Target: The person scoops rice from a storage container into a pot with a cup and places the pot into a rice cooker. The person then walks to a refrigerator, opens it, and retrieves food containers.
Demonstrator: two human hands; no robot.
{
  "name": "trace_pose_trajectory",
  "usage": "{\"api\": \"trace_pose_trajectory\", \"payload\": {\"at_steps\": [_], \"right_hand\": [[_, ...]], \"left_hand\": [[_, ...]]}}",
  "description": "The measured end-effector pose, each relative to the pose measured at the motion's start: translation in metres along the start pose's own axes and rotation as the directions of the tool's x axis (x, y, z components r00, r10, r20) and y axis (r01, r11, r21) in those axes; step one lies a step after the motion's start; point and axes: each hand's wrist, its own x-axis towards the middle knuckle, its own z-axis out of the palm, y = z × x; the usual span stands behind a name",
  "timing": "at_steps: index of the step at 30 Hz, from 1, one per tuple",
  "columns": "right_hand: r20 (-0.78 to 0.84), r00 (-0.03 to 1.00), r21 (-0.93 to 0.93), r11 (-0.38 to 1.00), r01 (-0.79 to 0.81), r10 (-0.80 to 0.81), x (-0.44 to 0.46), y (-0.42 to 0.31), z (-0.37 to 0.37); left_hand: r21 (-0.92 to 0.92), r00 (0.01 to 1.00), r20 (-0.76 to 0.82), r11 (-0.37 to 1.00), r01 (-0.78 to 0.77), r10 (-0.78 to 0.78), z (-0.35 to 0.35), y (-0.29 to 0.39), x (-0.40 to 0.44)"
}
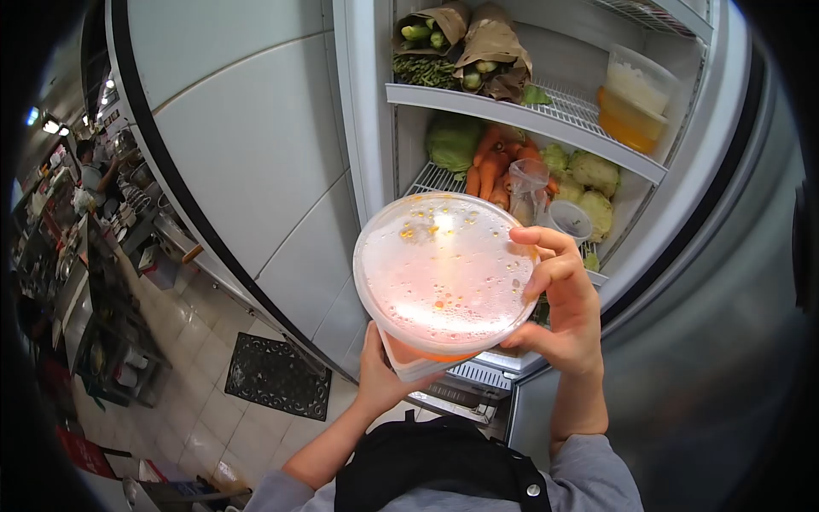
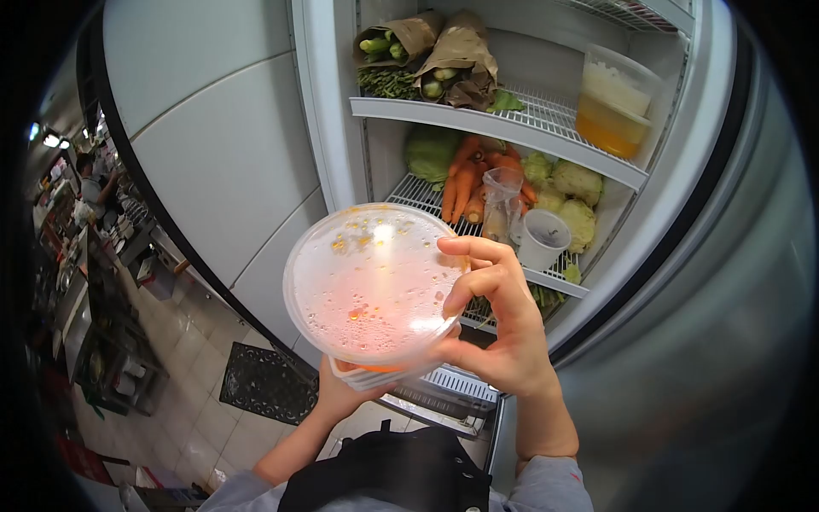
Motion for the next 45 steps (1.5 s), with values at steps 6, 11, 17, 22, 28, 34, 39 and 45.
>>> {"api": "trace_pose_trajectory", "payload": {"at_steps": [6,11,17,22,28,34,39,45], "right_hand": [[0.027,0.998,-0.033,0.998,0.057,-0.056,-0.005,0.001,-0.011],[0.003,0.994,-0.016,0.994,0.110,-0.110,-0.004,-0.002,-0.025],[-0.510,0.837,-0.657,0.718,-0.231,-0.197,0.042,0.003,-0.087],[-0.609,0.705,-0.790,0.349,-0.503,-0.363,0.109,0.045,-0.177],[-0.711,0.679,-0.698,0.297,-0.652,-0.181,0.138,0.071,-0.222],[-0.703,0.686,-0.704,0.326,-0.632,-0.188,0.154,0.079,-0.243],[-0.715,0.671,-0.680,0.421,-0.600,-0.197,0.149,0.069,-0.236],[-0.693,0.688,-0.701,0.424,-0.574,-0.214,0.144,0.058,-0.219]], "left_hand": [[-0.026,1.000,-0.029,1.000,0.001,-0.002,0.013,0.001,-0.005],[-0.026,0.998,-0.063,1.000,0.013,-0.015,0.016,0.000,-0.005],[-0.097,0.998,-0.064,0.995,-0.026,0.020,0.017,0.003,-0.005],[-0.124,0.998,-0.057,0.992,-0.034,0.027,0.011,0.009,-0.004],[-0.141,0.996,-0.079,0.989,-0.052,0.041,0.000,0.006,-0.003],[-0.078,0.997,-0.077,0.996,-0.037,0.031,-0.012,-0.008,-0.003],[-0.090,0.996,-0.078,0.994,-0.061,0.054,-0.020,0.003,0.002],[-0.081,0.995,-0.064,0.993,-0.083,0.078,-0.028,0.002,0.009]]}}
